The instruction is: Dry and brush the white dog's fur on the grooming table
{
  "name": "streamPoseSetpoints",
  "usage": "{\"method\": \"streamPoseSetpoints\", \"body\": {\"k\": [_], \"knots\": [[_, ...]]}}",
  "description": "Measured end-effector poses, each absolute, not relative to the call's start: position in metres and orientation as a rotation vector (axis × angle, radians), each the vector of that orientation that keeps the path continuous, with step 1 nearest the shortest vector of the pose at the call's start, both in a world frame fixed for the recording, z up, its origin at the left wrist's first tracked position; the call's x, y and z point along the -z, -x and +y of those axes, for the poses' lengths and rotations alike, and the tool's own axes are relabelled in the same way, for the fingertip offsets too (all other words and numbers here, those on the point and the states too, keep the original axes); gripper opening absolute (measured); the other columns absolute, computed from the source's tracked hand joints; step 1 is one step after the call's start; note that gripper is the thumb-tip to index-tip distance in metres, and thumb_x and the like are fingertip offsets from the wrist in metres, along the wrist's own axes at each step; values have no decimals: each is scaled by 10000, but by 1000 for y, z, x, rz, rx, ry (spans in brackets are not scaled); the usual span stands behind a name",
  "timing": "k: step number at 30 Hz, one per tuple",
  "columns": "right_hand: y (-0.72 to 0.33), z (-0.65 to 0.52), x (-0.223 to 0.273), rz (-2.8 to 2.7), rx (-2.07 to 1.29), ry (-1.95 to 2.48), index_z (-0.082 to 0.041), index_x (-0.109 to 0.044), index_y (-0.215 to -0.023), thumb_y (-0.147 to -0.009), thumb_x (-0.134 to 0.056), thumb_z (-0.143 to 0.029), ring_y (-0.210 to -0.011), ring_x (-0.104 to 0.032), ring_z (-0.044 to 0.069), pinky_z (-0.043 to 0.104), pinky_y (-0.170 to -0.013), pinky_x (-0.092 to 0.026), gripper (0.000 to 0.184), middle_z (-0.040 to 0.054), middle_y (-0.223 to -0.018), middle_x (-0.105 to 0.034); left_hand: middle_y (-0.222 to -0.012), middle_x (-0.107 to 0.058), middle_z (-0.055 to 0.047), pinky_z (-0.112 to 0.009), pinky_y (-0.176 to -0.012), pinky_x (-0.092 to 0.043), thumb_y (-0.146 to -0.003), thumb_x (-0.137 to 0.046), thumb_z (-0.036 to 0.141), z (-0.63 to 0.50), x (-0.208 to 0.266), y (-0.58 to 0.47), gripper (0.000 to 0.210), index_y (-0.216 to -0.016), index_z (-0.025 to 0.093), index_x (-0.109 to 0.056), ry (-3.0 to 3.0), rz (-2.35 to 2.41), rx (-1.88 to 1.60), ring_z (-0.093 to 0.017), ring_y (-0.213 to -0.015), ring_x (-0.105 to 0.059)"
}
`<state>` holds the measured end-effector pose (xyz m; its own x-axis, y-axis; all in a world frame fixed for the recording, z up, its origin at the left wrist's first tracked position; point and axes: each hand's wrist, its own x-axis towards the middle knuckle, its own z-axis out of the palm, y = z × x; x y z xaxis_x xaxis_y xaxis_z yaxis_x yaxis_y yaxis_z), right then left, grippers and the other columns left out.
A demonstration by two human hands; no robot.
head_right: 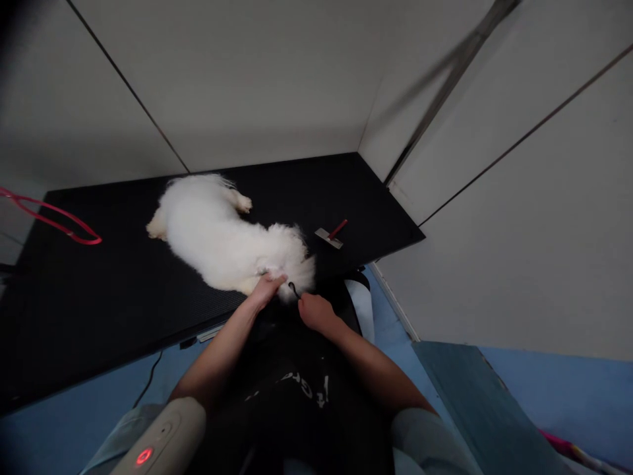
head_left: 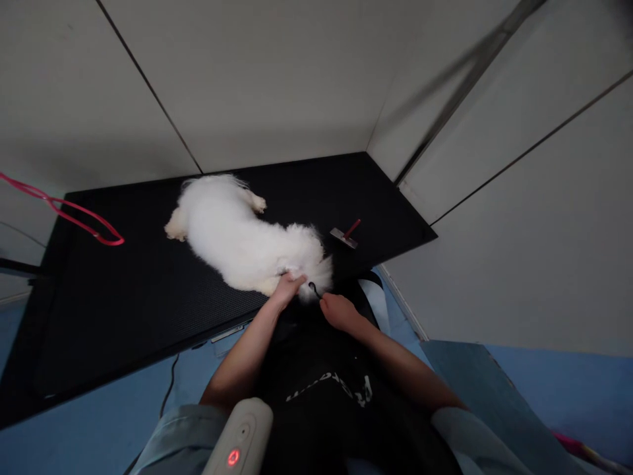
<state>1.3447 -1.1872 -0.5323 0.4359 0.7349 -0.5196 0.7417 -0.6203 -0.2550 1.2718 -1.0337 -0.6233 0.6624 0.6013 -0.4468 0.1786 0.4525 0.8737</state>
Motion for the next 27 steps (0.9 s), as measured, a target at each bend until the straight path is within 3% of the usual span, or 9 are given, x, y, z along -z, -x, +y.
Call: {"method": "streamPoseSetpoints", "body": {"k": [8, 12, 15, 19, 23, 27], "knots": [[-1337, -1213, 542, 1294, 1142, -2444, -126, -714, -959, -968, -409, -239, -976, -706, 284, 316, -743, -479, 325, 178, -1043, -737, -856, -740, -84, -312, -795, -500, -582, -815, 452, -1019, 615, -1277, 422, -835, 131, -712, -1038, 910, -578, -228, -846, -668], [-1348, -1209, 527, 1338, 1001, -2692, -150, -672, -994, -1028, -311, -268, -943, -701, 217, 275, -761, -442, 381, 131, -1025, -737, -894, -752, -96, -336, -880, -493, -551, -855, 383, -1016, 609, -1279, 415, -856, 134, -725, -1010, 825, -458, -243, -906, -681], [-1354, -1185, 520, 1339, 849, -2889, -164, -627, -1053, -1051, -280, -305, -883, -696, 186, 254, -744, -422, 374, 98, -966, -736, -886, -754, -98, -338, -850, -512, -547, -845, 329, -1022, 606, -1278, 398, -871, 131, -727, -878, 776, -354, -233, -851, -690], [-1348, -1162, 529, 1256, 790, -2836, -161, -607, -1134, -1043, -303, -332, -913, -707, 234, 286, -750, -450, 361, 125, -995, -736, -828, -746, -94, -335, -763, -533, -535, -834, 333, -1025, 609, -1275, 408, -863, 119, -719, -778, 779, -306, -226, -763, -687], [-1333, -1176, 550, 1284, 905, -2651, -153, -637, -1136, -1030, -299, -296, -982, -706, 273, 333, -777, -491, 381, 157, -1058, -732, -816, -744, -80, -325, -786, -527, -530, -850, 392, -1021, 619, -1277, 438, -854, 127, -717, -853, 806, -359, -234, -816, -694], [-1324, -1207, 558, 1290, 1141, -2436, -153, -707, -991, -970, -443, -268, -1003, -707, 272, 310, -764, -498, 289, 163, -1052, -740, -806, -741, -70, -320, -809, -520, -544, -847, 478, -1013, 616, -1281, 467, -826, 131, -711, -861, 814, -465, -234, -850, -689]]}}
